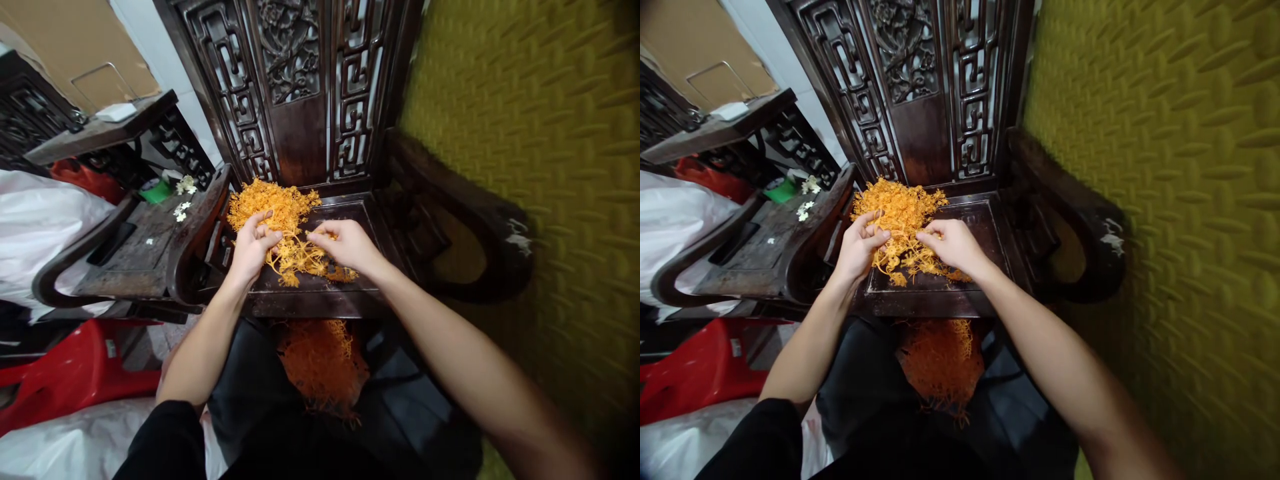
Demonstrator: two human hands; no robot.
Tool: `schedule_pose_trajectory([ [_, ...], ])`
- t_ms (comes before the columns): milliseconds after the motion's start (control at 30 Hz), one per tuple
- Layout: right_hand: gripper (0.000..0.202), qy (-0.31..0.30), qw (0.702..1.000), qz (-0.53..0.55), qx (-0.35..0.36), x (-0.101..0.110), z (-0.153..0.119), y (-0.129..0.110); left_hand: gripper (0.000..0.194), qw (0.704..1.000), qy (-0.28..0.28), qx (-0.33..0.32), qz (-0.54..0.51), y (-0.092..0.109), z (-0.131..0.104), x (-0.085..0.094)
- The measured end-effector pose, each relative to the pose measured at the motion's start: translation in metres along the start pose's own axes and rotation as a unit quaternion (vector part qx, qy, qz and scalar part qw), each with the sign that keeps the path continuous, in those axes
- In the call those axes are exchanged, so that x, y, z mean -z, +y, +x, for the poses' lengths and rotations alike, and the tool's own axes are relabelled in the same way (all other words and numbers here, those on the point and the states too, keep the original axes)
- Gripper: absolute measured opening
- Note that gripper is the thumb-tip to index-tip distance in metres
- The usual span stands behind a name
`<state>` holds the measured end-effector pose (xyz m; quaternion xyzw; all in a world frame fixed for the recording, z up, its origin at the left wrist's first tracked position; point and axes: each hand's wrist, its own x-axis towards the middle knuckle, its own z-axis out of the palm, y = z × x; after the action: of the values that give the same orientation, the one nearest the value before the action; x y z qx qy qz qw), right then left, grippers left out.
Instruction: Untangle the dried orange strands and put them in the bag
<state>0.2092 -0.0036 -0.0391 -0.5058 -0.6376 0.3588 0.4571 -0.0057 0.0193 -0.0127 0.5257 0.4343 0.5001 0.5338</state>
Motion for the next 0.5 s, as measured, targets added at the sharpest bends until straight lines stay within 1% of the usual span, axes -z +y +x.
schedule_pose_trajectory([
  [33, 0.034, 0.046, 0.999, 0.01, 0.005, 0.001, 0.003, 0.001, 0.056, 1.0, 0.004, -0.001, 0.002, 0.001, 0.0, 0.002],
  [67, 0.033, 0.109, 0.993, 0.042, -0.001, 0.007, 0.007, 0.002, 0.056, 1.0, 0.012, -0.003, 0.002, 0.003, 0.0, 0.005],
  [100, 0.03, 0.178, 0.98, 0.092, -0.016, 0.015, 0.011, 0.005, 0.055, 1.0, 0.024, -0.007, 0.001, 0.004, 0.0, 0.009],
  [167, 0.025, 0.296, 0.931, 0.205, -0.065, 0.038, 0.017, 0.012, 0.054, 0.998, 0.055, -0.014, -0.009, 0.007, 0.001, 0.017],
  [200, 0.024, 0.325, 0.908, 0.248, -0.091, 0.048, 0.019, 0.015, 0.054, 0.998, 0.067, -0.013, -0.014, 0.007, 0.002, 0.02],
  [233, 0.024, 0.332, 0.893, 0.28, -0.114, 0.056, 0.02, 0.017, 0.054, 0.997, 0.072, -0.009, -0.02, 0.008, 0.002, 0.022],
  [267, 0.023, 0.318, 0.889, 0.302, -0.132, 0.06, 0.019, 0.018, 0.054, 0.997, 0.071, -0.002, -0.024, 0.008, 0.001, 0.023],
  [333, 0.02, 0.254, 0.895, 0.331, -0.154, 0.058, 0.017, 0.017, 0.055, 0.998, 0.056, 0.008, -0.03, 0.008, 0.001, 0.021],
  [400, 0.014, 0.178, 0.902, 0.353, -0.173, 0.045, 0.015, 0.013, 0.056, 0.998, 0.046, 0.004, -0.037, 0.008, 0.0, 0.018],
  [500, 0.003, 0.09, 0.898, 0.377, -0.211, 0.024, 0.014, 0.009, 0.058, 0.998, 0.043, -0.009, -0.053, 0.009, 0.001, 0.014],
])
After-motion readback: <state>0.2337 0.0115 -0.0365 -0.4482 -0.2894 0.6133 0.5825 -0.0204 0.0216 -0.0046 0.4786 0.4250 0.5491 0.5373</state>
